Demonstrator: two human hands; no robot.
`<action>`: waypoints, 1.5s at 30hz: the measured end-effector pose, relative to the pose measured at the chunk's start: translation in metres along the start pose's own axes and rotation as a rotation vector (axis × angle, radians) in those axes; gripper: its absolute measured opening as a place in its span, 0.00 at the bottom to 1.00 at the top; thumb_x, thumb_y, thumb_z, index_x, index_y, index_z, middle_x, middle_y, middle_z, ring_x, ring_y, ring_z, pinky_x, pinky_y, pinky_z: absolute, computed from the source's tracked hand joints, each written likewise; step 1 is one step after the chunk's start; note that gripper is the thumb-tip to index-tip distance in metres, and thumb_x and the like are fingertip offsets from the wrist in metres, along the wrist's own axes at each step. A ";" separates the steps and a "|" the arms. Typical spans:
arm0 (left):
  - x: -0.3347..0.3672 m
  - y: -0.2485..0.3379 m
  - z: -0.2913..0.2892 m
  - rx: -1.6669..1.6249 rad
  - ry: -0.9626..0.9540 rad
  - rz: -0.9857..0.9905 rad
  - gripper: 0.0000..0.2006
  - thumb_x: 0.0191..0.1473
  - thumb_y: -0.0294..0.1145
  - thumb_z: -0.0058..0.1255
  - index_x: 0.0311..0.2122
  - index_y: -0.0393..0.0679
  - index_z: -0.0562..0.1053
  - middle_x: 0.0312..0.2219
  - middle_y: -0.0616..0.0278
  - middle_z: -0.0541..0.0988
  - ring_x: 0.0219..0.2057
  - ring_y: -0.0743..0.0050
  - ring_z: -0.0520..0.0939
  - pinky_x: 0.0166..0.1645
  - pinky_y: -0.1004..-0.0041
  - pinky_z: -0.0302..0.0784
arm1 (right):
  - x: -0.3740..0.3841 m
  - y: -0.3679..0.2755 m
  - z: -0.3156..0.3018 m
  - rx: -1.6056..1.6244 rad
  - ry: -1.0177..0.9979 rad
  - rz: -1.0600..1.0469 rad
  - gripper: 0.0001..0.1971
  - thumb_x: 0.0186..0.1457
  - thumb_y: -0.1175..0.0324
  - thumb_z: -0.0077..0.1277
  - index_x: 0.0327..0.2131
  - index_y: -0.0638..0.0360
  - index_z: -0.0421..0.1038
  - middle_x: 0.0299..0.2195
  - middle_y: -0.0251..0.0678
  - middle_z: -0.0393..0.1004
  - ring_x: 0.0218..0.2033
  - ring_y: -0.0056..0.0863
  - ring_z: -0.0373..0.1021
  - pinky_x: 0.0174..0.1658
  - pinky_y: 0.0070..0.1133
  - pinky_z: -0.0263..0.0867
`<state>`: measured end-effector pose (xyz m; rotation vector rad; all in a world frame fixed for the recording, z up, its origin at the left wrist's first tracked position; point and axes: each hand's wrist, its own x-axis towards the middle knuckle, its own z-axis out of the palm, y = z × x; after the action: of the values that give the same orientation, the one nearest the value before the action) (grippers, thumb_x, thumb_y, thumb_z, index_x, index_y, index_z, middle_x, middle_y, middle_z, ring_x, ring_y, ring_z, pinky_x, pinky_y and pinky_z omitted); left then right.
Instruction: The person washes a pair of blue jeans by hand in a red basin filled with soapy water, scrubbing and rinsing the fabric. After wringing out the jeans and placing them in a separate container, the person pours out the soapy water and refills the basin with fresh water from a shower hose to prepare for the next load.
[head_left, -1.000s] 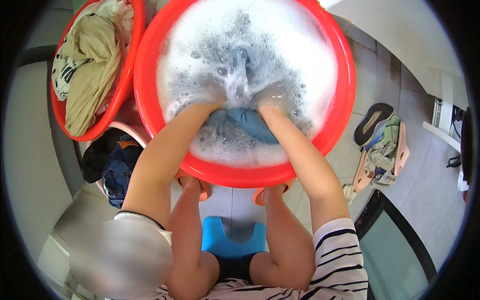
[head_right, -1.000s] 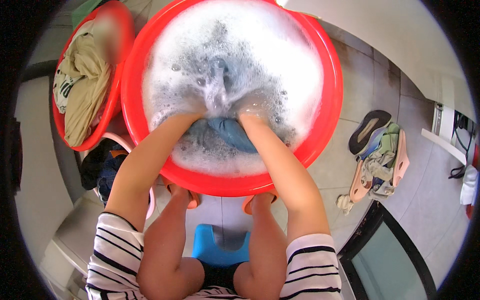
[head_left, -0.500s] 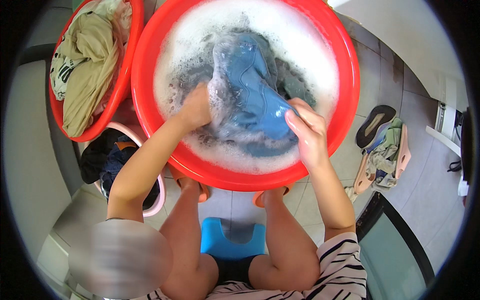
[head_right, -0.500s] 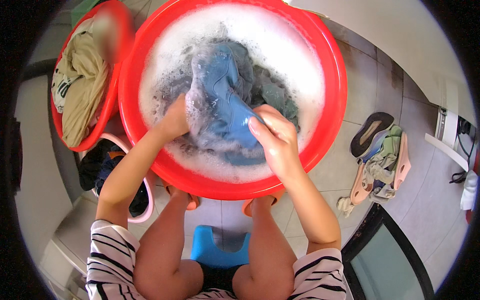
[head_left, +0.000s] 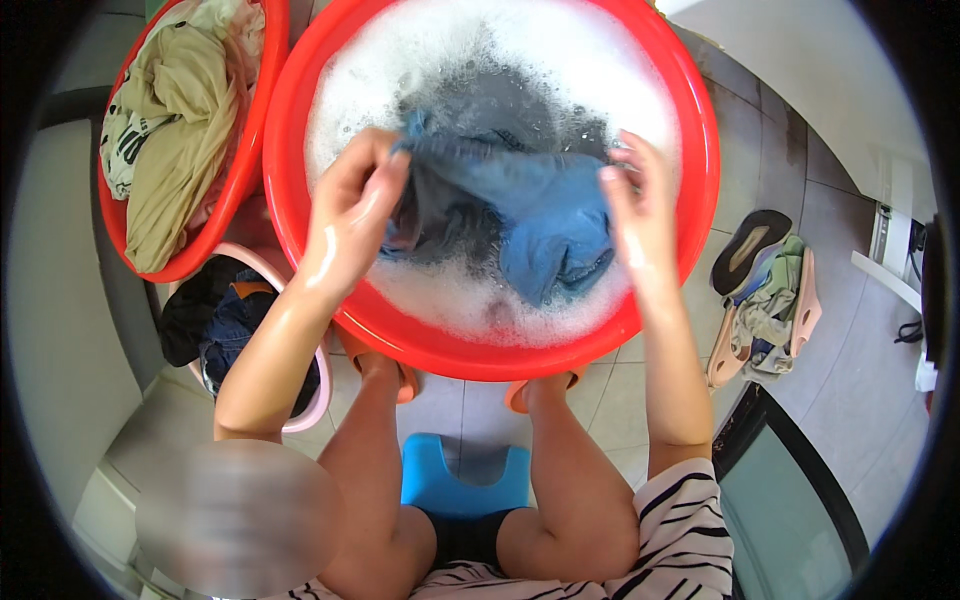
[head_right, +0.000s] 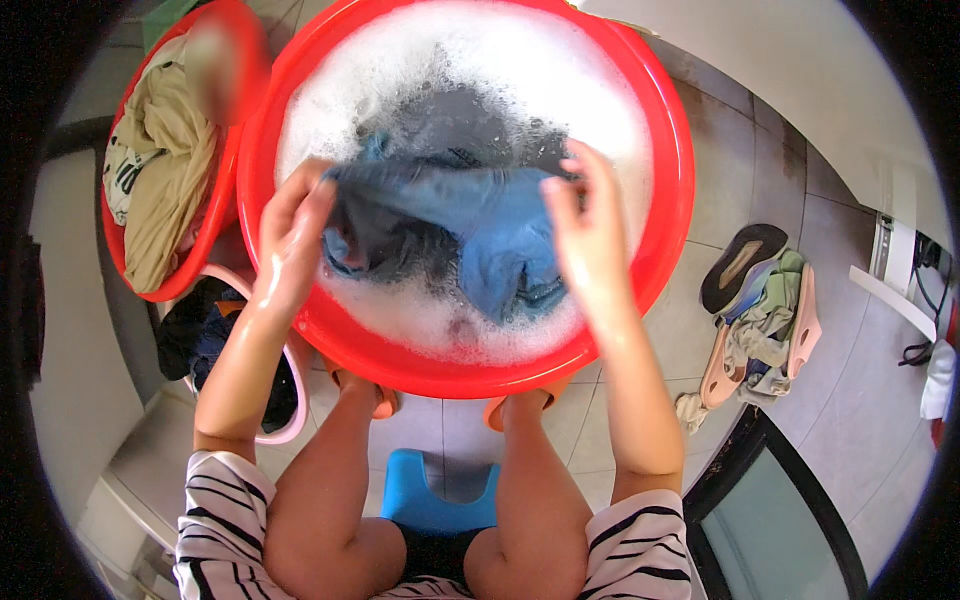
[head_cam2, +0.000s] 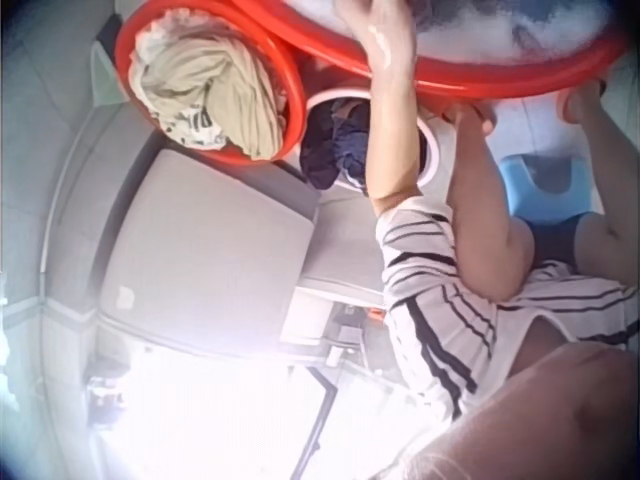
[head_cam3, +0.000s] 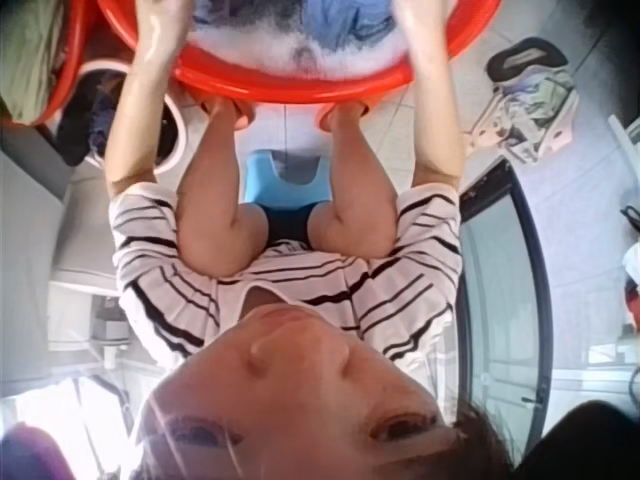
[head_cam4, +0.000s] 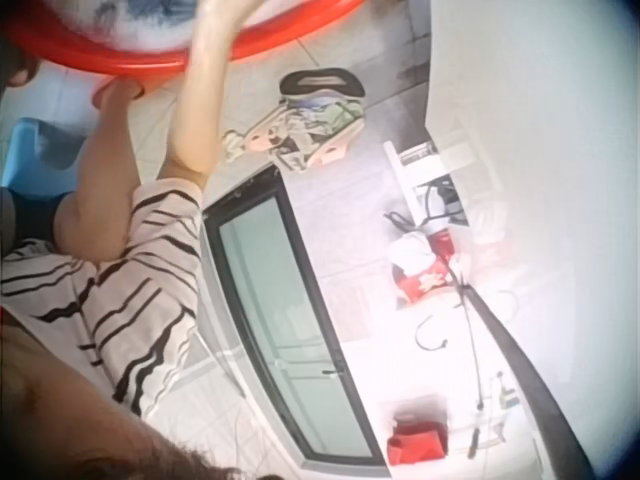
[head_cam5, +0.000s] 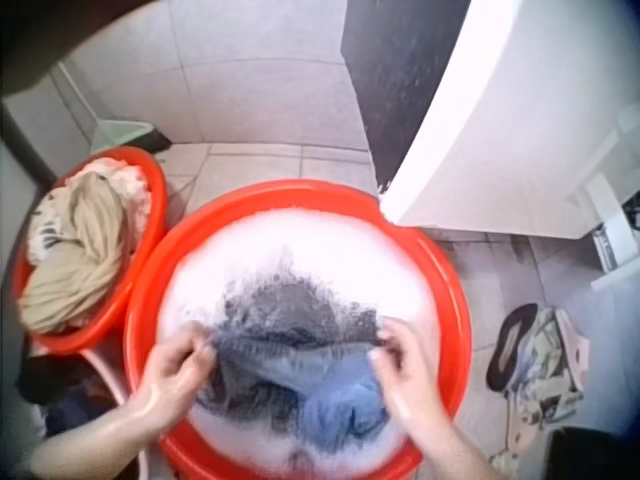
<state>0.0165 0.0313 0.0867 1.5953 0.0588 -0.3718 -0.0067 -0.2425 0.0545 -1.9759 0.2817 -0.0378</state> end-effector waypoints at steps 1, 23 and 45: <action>0.009 -0.006 0.011 0.115 0.062 0.055 0.09 0.54 0.33 0.49 0.35 0.40 0.64 0.30 0.64 0.69 0.31 0.81 0.69 0.36 0.78 0.67 | -0.005 0.002 0.014 -0.167 -0.092 -0.181 0.24 0.53 0.64 0.52 0.53 0.55 0.60 0.49 0.46 0.64 0.47 0.33 0.64 0.49 0.28 0.60; 0.031 -0.043 0.104 0.455 -0.015 0.420 0.09 0.46 0.35 0.57 0.28 0.40 0.72 0.24 0.55 0.75 0.27 0.57 0.78 0.34 0.69 0.73 | 0.016 0.034 0.097 1.119 -0.016 0.672 0.15 0.55 0.68 0.37 0.42 0.63 0.68 0.38 0.37 0.72 0.37 0.31 0.70 0.43 0.24 0.65; 0.088 -0.129 0.034 0.698 0.100 0.225 0.38 0.43 0.54 0.56 0.55 0.40 0.61 0.46 0.48 0.72 0.45 0.52 0.74 0.47 0.64 0.71 | 0.028 0.053 0.092 -0.728 -0.408 0.122 0.25 0.55 0.57 0.46 0.56 0.50 0.57 0.45 0.52 0.67 0.44 0.45 0.65 0.48 0.36 0.58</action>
<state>0.0587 -0.0100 -0.0619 2.2829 -0.1933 -0.1353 0.0254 -0.1868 -0.0341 -2.6108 0.1533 0.6186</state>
